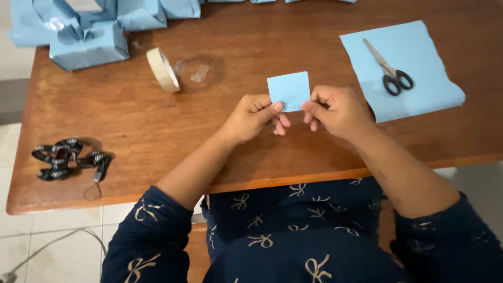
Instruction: The person folds a small light-blue paper package, secures it with clear tape, and cuts a strip of blue paper with scissors. They fold the strip into a narrow pleated piece and place it on the table among other wrapped packages.
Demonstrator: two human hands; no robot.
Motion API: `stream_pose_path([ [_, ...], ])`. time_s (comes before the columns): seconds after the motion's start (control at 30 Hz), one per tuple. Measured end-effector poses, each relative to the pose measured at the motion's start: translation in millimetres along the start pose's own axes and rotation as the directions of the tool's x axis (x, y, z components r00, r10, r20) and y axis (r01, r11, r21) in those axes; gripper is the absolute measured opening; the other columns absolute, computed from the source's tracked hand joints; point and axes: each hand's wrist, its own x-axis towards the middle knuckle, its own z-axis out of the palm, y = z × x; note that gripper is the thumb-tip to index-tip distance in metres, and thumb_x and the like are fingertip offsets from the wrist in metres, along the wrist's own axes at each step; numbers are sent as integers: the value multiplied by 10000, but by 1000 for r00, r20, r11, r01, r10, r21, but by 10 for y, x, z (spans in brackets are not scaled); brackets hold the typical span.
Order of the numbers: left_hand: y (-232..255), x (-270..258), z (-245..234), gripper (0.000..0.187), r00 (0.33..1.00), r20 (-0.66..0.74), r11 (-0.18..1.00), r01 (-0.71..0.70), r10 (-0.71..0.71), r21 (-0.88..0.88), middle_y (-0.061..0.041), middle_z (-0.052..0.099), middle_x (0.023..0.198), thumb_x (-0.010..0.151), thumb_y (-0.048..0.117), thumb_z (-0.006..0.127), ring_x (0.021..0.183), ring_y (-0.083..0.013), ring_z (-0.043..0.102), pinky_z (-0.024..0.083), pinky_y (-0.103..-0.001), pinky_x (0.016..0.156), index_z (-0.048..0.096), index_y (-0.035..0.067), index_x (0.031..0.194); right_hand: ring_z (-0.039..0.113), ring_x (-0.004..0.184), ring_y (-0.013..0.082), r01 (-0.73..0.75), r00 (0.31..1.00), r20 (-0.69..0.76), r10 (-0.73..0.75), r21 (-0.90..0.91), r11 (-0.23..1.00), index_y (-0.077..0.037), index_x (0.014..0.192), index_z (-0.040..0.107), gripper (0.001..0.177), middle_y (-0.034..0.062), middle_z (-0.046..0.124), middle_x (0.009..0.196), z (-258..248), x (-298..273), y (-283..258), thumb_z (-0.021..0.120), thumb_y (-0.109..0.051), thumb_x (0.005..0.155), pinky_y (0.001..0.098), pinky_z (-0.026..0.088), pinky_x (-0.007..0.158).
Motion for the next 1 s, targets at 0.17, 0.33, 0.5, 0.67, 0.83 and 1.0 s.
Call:
stream_pose_path([
  [0.17,140,238,133,303,998,-55,985,33,-24,168,-92,699,755,1054,269,586,585,-134,656,525,-263,539,686,-12,1004,596,597,76,72,974,-221,-44,121,990,-29,864,590,202,37,662,738,-44,-164,-33,644,-108,1042,225,457,526],
  [0.33,187,654,280,251,998,-26,986,-56,60,156,-32,684,762,1033,237,628,616,-87,619,506,-249,565,688,-3,992,610,659,67,117,924,-379,-40,183,976,-31,927,603,136,28,665,807,-130,-127,55,629,-107,1037,221,503,591],
  [0.5,211,936,360,211,997,-61,979,-33,46,199,10,677,727,997,214,654,623,-63,621,512,-243,580,687,8,962,617,673,57,39,879,-475,35,147,988,-22,925,623,157,13,678,800,-204,-68,123,656,-138,1024,220,488,605],
  [0.67,287,1031,269,273,977,-192,811,184,-90,556,-79,687,645,921,244,707,514,-164,649,521,-327,503,631,-18,928,567,580,152,-374,854,-448,264,-179,910,-27,883,717,232,58,670,678,-249,143,114,713,-249,951,321,446,552],
  [0.83,136,1085,124,434,980,-195,470,185,-26,863,-217,716,762,906,378,722,708,-355,723,560,-450,624,618,-28,1019,628,602,283,-403,887,-404,224,-440,802,-50,896,749,254,135,695,723,-179,300,175,726,-302,923,413,482,580],
  [1.0,58,1176,99,559,972,-205,263,228,-111,937,-252,721,865,894,479,696,815,-412,724,584,-490,658,587,-34,1087,659,644,315,-427,896,-361,260,-537,727,-68,831,756,283,139,715,735,-183,375,216,734,-339,910,440,498,599],
])
